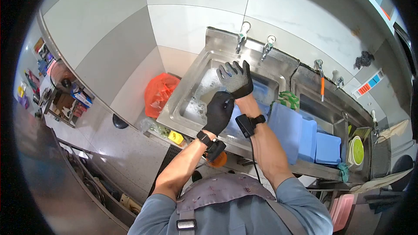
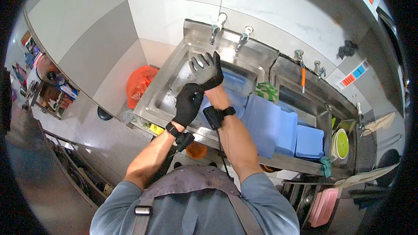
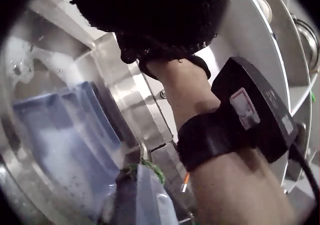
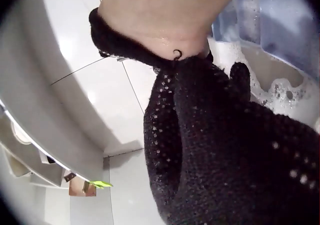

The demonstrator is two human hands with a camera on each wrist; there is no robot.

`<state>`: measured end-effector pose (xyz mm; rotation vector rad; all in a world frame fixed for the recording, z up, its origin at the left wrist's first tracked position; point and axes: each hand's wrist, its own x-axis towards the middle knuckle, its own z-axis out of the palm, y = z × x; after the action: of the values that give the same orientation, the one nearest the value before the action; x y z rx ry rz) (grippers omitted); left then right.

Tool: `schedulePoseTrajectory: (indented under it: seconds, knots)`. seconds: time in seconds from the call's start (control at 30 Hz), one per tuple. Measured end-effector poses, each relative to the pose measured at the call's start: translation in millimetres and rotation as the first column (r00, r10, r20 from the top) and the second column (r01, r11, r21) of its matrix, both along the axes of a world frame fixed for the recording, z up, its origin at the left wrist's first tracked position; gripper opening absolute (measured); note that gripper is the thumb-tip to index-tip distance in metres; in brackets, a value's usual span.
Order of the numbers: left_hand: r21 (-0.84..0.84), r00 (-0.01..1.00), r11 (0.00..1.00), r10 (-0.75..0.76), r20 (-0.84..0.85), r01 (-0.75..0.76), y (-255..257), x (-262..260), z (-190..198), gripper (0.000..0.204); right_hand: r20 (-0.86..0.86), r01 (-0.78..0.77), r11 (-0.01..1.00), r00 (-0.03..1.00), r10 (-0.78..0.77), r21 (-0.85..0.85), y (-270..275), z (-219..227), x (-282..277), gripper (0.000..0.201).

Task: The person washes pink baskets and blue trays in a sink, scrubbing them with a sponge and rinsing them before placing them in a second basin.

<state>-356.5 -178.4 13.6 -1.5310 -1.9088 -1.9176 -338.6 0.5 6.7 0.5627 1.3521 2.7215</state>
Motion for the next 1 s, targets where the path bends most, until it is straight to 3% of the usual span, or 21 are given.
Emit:
schedulePoseTrajectory:
  seconds: [0.07,0.1,0.13,0.17,0.2,0.27,0.3,0.33,0.4,0.43,0.47,0.53,0.6,0.67,0.7,0.73,0.77,0.8,0.87,0.93,1.0]
  knots:
    - [0.03,0.999,1.0,0.01,-0.041,-0.009,2.8,-6.9,-8.0,0.014,0.024,0.135,0.99,0.99,-0.136,0.046,-4.0,-1.3,-0.6,0.047]
    - [0.047,0.972,0.994,-0.106,0.21,0.099,2.8,-9.7,-9.7,0.011,0.022,0.135,0.99,0.99,-0.136,0.046,-11.0,5.7,-1.7,0.047]
    - [0.09,0.869,0.976,-0.216,0.445,0.197,2.1,-12.0,-11.2,0.009,0.293,0.297,0.827,0.834,-0.468,0.478,-22.0,18.7,-1.7,0.055]
    - [0.19,0.801,0.953,-0.301,0.517,0.235,4.1,-17.5,-11.9,0.01,0.343,0.219,0.505,0.511,-0.789,0.835,-33.1,31.2,-1.0,0.064]
    - [0.189,0.8,0.953,-0.302,0.518,0.238,3.9,-19.6,-9.2,0.01,0.344,0.219,0.505,0.509,-0.789,0.835,-37.1,34.4,-2.1,0.064]
    - [0.233,0.634,0.937,-0.348,0.691,0.26,2.4,-22.5,-4.3,0.012,0.393,0.228,0.538,0.468,-0.791,0.811,-43.5,42.0,-3.0,0.066]
    - [0.125,0.984,0.979,-0.17,0.044,0.163,-2.9,-25.5,2.4,0.015,0.394,0.229,0.539,0.467,-0.792,0.811,-41.7,39.2,-2.7,0.066]
    - [0.126,0.984,0.978,-0.171,0.043,0.164,-3.9,-26.5,1.1,0.015,0.371,0.228,0.524,0.485,-0.792,0.82,-39.6,37.2,-2.9,0.059]
    - [-0.001,0.926,0.931,-0.363,0.103,0.365,-7.6,-26.2,-2.0,0.015,0.344,0.23,0.509,0.506,-0.791,0.83,-31.6,32.6,-4.9,0.054]
    - [0.05,0.838,0.898,-0.427,0.34,0.437,-11.6,-20.5,2.4,0.014,0.241,0.215,0.425,0.568,-0.787,0.879,-24.5,28.3,-5.6,0.059]
    - [0.049,0.838,0.897,-0.429,0.338,0.439,-11.9,-20.7,3.3,0.014,0.138,0.208,0.335,0.626,-0.768,0.919,-17.7,23.9,-6.0,0.065]
    - [0.102,0.646,0.805,-0.537,0.543,0.584,-12.3,-19.7,0.9,0.013,0.085,0.165,0.243,0.637,-0.766,0.956,-18.4,27.6,-1.6,0.066]
    - [0.071,0.646,0.811,-0.512,0.567,0.58,-15.2,-18.5,0.6,0.013,0.026,0.127,0.145,0.656,-0.754,0.981,-24.1,29.8,-3.5,0.068]
    - [0.044,0.669,0.802,-0.525,0.526,0.595,-17.3,-18.4,1.8,0.013,0.057,-0.222,-0.08,0.551,-0.833,0.972,-33.1,27.9,-8.8,0.065]
    - [0.028,0.675,0.795,-0.532,0.512,0.606,-19.0,-16.5,-0.1,0.013,0.061,-0.223,-0.075,0.548,-0.834,0.972,-34.1,25.8,-11.5,0.065]
    - [0.024,0.672,0.793,-0.532,0.515,0.609,-19.9,-16.7,-1.4,0.013,-0.124,-0.471,-0.347,0.442,-0.888,0.811,-33.6,24.6,-15.2,0.067]
    - [-0.087,0.746,0.813,-0.478,0.463,0.575,-19.7,-19.8,-0.9,0.014,-0.334,-0.69,-0.508,0.384,-0.861,0.516,-31.8,25.0,-19.7,0.07]
    - [-0.195,0.813,0.827,-0.427,0.396,0.528,-19.3,-23.2,-0.8,0.014,-0.529,-0.839,-0.524,0.383,-0.758,0.144,-34.5,31.3,-21.5,0.074]
    - [-0.172,0.881,0.902,-0.319,0.351,0.395,-18.1,-30.3,-5.3,0.015,-0.621,-0.887,-0.461,0.353,-0.7,0.016,-41.7,39.7,-12.8,0.071]
    - [-0.146,0.928,0.956,-0.199,0.315,0.254,-17.9,-32.6,-1.0,0.017,-0.682,-0.846,-0.345,0.532,-0.502,-0.407,-46.5,55.2,1.3,0.052]
    - [-0.017,0.957,0.988,-0.143,0.253,0.152,-16.2,-32.4,6.4,0.019,-0.727,-0.842,-0.314,0.539,-0.426,-0.439,-41.1,41.3,0.7,0.038]
